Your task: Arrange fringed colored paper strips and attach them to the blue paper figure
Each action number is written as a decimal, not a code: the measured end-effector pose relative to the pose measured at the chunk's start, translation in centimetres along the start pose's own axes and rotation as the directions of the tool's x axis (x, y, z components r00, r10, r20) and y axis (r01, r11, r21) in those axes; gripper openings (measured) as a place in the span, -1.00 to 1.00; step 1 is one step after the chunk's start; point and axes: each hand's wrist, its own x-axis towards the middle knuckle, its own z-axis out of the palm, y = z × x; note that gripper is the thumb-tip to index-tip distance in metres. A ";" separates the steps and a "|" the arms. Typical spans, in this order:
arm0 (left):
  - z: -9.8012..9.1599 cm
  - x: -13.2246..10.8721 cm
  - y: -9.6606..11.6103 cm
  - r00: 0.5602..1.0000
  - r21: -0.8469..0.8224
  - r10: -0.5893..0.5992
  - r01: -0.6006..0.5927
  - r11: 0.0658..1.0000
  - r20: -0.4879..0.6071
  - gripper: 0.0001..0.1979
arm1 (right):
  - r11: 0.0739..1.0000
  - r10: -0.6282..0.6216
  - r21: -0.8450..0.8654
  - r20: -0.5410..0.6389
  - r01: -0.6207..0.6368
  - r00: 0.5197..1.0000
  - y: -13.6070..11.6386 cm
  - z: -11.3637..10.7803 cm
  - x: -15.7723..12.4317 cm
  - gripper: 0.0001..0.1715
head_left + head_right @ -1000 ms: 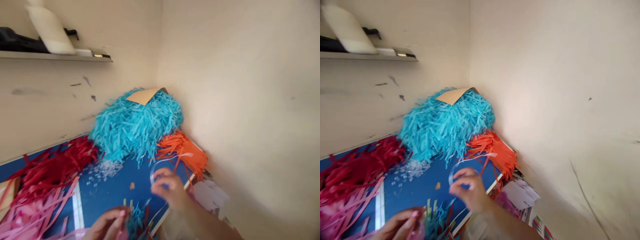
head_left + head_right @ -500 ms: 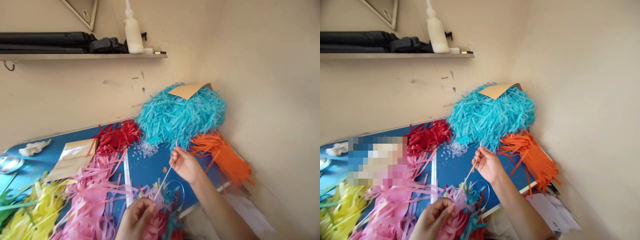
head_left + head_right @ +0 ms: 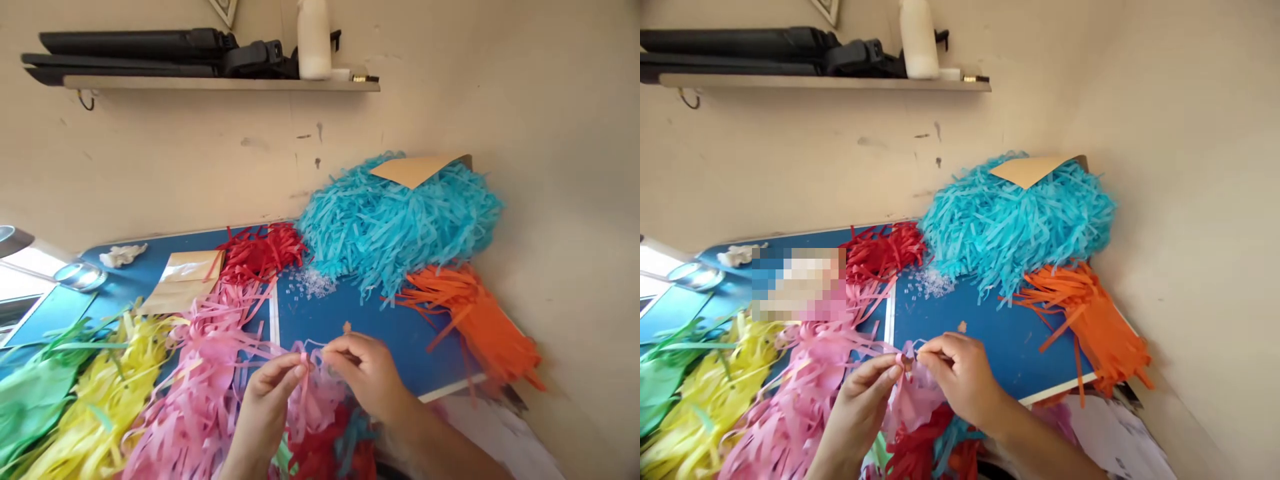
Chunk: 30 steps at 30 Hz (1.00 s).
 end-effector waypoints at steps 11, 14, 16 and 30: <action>1.4 -0.4 0.2 0.998 -0.143 -0.027 0.036 0.989 0.062 -0.74 | 0.992 0.094 0.084 0.023 -0.096 0.995 -0.2 0.4 -0.5 -0.80; 1.4 -0.5 0.2 0.997 -0.142 -0.026 0.036 0.989 0.070 -0.74 | 0.991 0.096 0.086 0.024 -0.098 0.995 -0.1 0.5 -0.6 -0.79; 1.4 -0.7 0.3 0.998 -0.137 -0.021 0.030 0.990 0.067 -0.73 | 0.991 0.104 0.085 0.027 -0.106 0.994 0.1 0.5 -0.6 -0.80; 1.8 -1.6 0.6 0.951 0.364 0.266 -0.307 0.879 0.160 -0.83 | 0.959 0.189 0.189 0.135 -0.213 0.973 1.0 1.0 -0.8 -0.81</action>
